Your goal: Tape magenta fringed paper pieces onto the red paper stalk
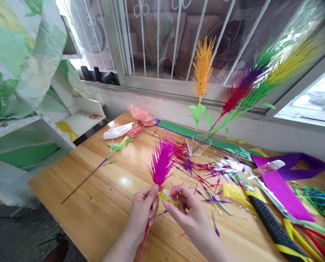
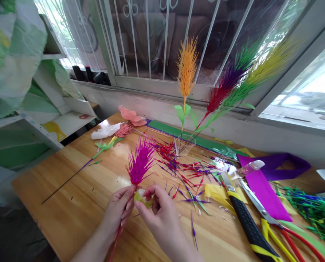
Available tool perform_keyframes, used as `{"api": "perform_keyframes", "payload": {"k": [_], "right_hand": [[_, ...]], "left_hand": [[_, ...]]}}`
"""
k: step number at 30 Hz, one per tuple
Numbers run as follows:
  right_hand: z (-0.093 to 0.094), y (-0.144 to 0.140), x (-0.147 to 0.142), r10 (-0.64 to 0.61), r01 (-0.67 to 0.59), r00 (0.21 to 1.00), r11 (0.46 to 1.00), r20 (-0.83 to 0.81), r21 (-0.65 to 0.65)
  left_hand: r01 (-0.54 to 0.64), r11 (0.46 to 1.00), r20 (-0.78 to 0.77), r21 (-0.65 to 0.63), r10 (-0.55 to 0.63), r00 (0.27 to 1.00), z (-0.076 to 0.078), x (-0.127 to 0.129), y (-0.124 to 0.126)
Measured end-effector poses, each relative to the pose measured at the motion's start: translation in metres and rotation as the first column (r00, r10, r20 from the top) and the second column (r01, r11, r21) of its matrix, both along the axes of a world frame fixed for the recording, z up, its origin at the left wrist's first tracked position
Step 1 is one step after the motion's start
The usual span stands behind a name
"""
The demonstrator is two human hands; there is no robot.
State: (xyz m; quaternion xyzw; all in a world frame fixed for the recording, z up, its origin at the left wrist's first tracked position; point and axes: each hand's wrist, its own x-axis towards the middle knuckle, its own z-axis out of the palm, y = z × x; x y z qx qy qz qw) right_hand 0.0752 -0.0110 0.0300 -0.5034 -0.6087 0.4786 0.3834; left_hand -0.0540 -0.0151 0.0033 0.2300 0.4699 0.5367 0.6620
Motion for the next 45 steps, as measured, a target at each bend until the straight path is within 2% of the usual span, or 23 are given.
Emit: {"api": "perform_keyframes", "payload": {"k": [4, 10, 16, 24, 29, 35, 38, 42, 45], "right_hand": [[-0.001, 0.000, 0.000, -0.006, 0.006, 1.000, 1.000, 0.028, 0.007], [0.000, 0.001, 0.001, -0.011, 0.011, 1.000, 1.000, -0.001, 0.012], [-0.002, 0.003, -0.001, 0.004, -0.004, 1.000, 1.000, -0.002, 0.017], [-0.007, -0.001, -0.004, -0.005, 0.000, 0.999, 0.996, 0.054, 0.092], [-0.011, 0.001, -0.005, -0.038, 0.035, 0.998, 0.997, 0.051, 0.065], [-0.009, 0.003, -0.008, -0.063, 0.063, 0.996, 0.998, -0.057, 0.001], [-0.008, 0.005, -0.007, -0.069, 0.066, 0.994, 0.997, -0.084, -0.038], [-0.009, 0.008, -0.005, -0.041, 0.041, 0.999, 0.997, 0.004, -0.060], [-0.009, 0.008, -0.003, -0.021, 0.016, 0.991, 0.999, 0.132, 0.037]], "left_hand": [[0.010, 1.000, -0.008, -0.011, -0.011, 1.000, -0.002, 0.001, 0.001], [0.031, 0.999, 0.090, -0.011, -0.030, 0.996, 0.007, -0.003, 0.000], [-0.027, 1.000, 0.005, 0.001, 0.027, 1.000, 0.005, -0.003, 0.000], [-0.073, 0.997, -0.174, 0.022, 0.076, 0.982, -0.002, 0.003, 0.002], [-0.032, 0.999, -0.095, -0.036, 0.029, 0.995, -0.003, 0.004, 0.004], [0.038, 0.996, 0.025, -0.081, -0.036, 0.999, -0.001, -0.001, 0.004], [0.050, 0.995, 0.017, -0.091, -0.049, 0.999, -0.002, -0.001, 0.005], [0.001, 0.996, -0.051, -0.087, -0.005, 0.999, -0.007, 0.001, 0.007], [-0.015, 0.996, -0.043, -0.084, 0.012, 0.999, -0.009, 0.003, 0.007]]}}
